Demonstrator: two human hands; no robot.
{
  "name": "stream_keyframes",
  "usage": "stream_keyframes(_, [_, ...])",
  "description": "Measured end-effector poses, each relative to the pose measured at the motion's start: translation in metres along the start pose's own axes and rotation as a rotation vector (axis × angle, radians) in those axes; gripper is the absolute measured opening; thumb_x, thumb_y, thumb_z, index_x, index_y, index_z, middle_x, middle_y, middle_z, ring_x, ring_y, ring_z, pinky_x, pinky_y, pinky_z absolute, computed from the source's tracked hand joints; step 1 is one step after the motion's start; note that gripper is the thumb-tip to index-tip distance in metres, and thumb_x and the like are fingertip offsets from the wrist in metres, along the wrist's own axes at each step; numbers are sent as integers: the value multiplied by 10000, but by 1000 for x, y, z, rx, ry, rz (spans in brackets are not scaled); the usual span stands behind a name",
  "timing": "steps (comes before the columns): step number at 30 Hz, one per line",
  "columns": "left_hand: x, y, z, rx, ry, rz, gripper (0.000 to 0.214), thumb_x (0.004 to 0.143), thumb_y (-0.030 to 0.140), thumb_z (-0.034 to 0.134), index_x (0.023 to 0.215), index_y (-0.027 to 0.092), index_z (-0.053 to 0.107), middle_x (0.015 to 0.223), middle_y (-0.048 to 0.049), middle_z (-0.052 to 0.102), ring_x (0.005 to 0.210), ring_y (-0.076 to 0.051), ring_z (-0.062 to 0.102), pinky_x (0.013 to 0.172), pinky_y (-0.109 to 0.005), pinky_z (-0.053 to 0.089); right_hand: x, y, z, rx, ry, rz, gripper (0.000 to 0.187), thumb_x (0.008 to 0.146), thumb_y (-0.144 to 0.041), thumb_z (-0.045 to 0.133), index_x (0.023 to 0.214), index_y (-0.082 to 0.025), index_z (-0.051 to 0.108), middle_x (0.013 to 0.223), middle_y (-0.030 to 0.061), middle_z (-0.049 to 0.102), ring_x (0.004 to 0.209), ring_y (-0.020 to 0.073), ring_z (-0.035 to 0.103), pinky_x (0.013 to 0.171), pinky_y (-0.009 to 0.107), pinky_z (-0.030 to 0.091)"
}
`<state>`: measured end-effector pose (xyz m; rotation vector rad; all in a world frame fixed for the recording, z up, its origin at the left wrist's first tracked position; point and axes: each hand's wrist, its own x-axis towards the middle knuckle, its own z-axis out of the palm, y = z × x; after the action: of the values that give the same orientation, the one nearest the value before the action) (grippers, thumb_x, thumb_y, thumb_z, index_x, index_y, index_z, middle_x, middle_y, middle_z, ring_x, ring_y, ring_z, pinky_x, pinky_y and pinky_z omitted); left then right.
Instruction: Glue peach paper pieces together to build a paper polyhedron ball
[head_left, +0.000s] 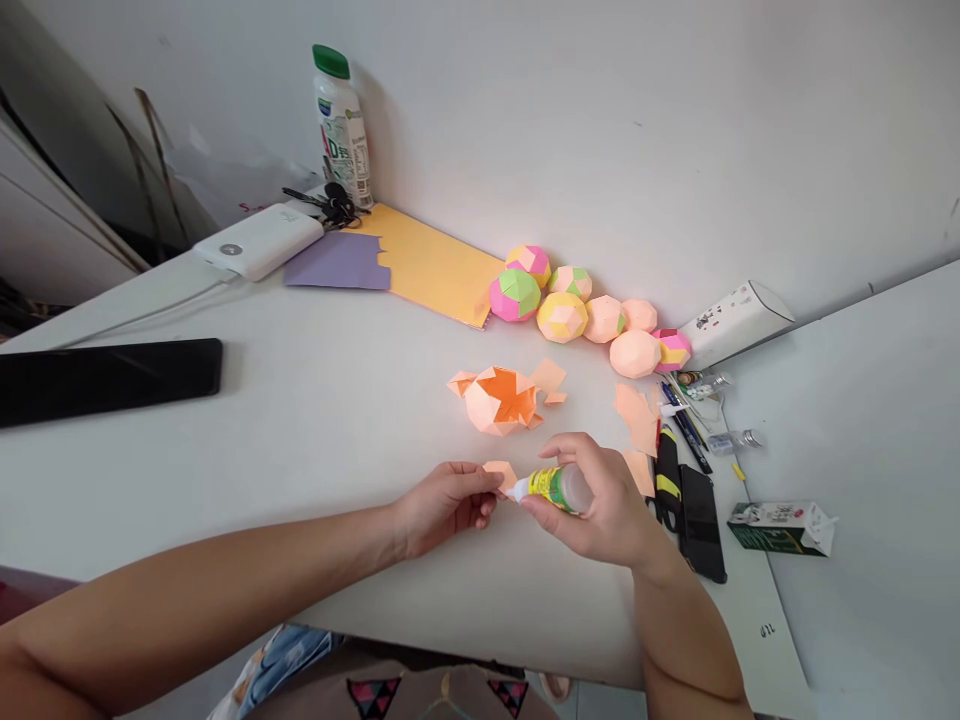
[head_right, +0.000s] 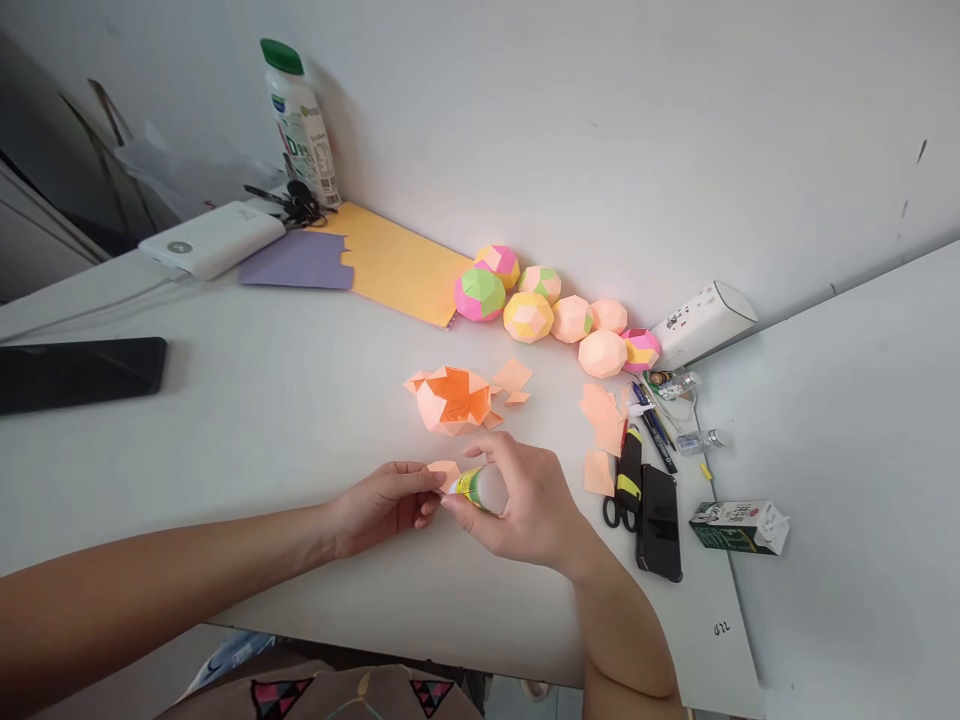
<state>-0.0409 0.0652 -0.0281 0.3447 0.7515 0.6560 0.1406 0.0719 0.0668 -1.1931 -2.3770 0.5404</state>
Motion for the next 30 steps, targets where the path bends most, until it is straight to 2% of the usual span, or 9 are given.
stream_keyframes(3, [0,0,0,-2,8,1,237,648,296,795,595,122,644,500,4,545,466,-84,449,489,-222,354,-1,-1,1,19,4,22,307,795,-355,636,1040,-234,496,849,28,661,703,178,657,680,303,539])
stream_keyframes(7, [-1,1,0,4,7,3,226,668,288,782,597,115,655,488,5,531,472,-85,444,490,-224,350,-2,-1,0,36,1,46,304,798,-357,639,1034,-237,489,779,3,632,620,154,626,677,305,543])
stream_keyframes(12, [0,1,1,5,5,6,228,672,285,780,594,118,645,500,6,529,480,-84,441,492,-225,346,-1,0,0,50,4,42,287,800,-353,641,1013,-237,489,793,5,624,632,150,617,707,318,546])
stream_keyframes(18, [1,-1,-1,15,6,6,238,683,294,773,597,119,638,493,9,524,476,-85,445,506,-226,357,-1,-2,2,64,6,16,286,800,-337,641,1017,-233,486,805,9,631,674,164,637,693,310,545])
stream_keyframes(22, [1,-1,0,16,5,9,231,677,297,776,618,115,646,504,10,521,481,-83,437,497,-221,347,-1,0,1,61,16,18,262,805,-337,636,992,-228,488,741,-9,614,626,155,620,665,306,541])
stream_keyframes(26, [0,0,1,15,10,11,236,670,300,780,618,115,644,501,13,515,479,-82,429,492,-220,341,-1,1,1,75,8,29,269,799,-338,654,977,-232,483,781,-3,640,576,137,595,635,290,525])
stream_keyframes(30, [0,1,1,12,11,11,236,668,296,783,614,120,635,516,13,518,488,-83,432,498,-220,345,0,-1,3,100,39,9,257,793,-315,656,959,-235,478,792,1,645,659,160,634,638,280,510])
